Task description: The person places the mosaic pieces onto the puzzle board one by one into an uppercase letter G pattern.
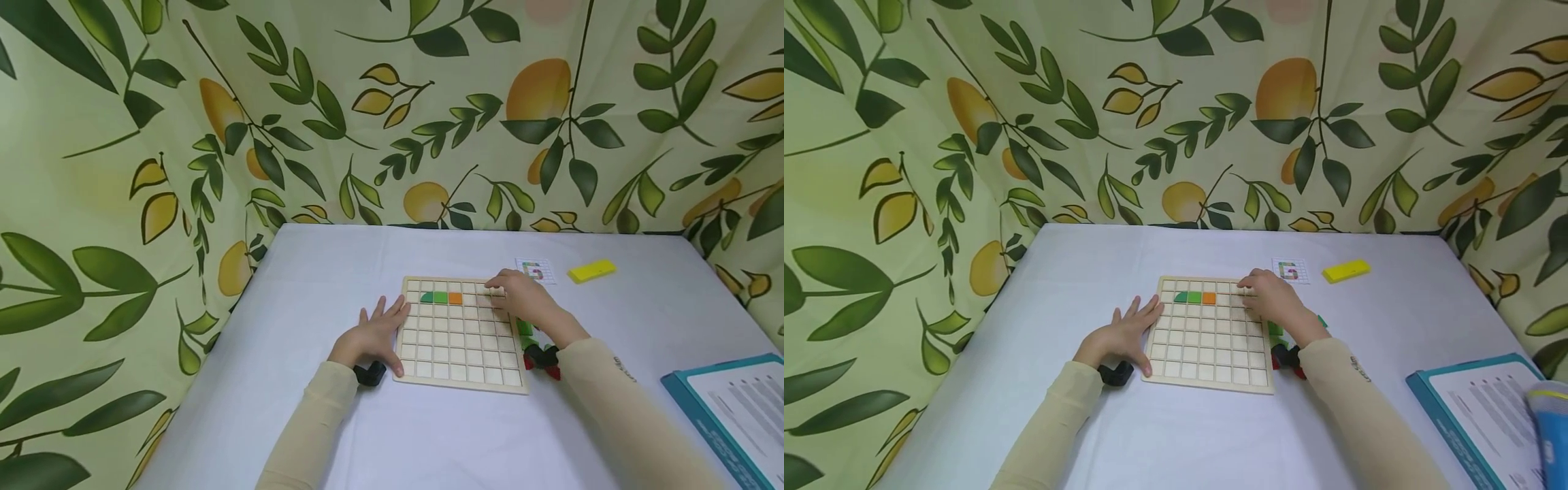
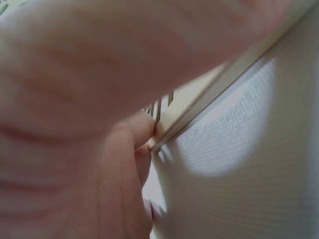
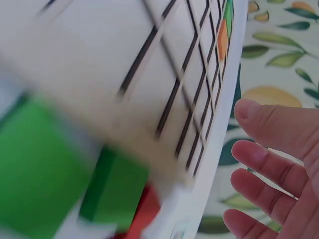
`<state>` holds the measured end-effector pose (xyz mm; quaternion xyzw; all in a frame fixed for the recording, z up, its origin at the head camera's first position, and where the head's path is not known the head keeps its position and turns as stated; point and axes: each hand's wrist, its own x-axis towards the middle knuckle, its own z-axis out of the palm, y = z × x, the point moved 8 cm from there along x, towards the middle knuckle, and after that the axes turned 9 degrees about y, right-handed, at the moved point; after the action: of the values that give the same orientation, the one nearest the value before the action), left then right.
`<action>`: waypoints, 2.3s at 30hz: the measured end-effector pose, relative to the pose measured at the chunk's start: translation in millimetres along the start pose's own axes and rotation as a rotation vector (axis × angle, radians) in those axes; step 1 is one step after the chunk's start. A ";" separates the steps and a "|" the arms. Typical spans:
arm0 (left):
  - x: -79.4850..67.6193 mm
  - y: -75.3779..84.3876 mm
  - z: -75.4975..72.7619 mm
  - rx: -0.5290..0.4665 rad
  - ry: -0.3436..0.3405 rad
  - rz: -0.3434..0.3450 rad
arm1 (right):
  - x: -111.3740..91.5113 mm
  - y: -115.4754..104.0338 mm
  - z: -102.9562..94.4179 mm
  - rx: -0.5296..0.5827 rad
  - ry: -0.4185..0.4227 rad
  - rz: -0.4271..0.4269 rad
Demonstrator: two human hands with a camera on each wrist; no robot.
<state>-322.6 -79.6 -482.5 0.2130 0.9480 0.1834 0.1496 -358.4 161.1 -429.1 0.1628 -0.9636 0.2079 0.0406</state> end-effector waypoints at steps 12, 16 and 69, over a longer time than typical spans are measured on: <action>0.4 -0.3 0.7 -0.003 0.004 -0.001 | -32.0 55.0 -13.8 -0.005 -0.024 0.189; 1.1 -0.9 1.0 0.003 0.002 0.001 | -39.5 62.3 -16.6 -0.002 -0.016 0.201; 0.3 1.4 -1.9 -0.026 0.000 0.014 | -89.1 107.9 -23.9 -0.161 -0.058 0.349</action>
<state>-323.0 -78.8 -480.3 0.2177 0.9439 0.1968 0.1512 -309.7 290.3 -462.1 -0.0046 -0.9915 0.1293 -0.0109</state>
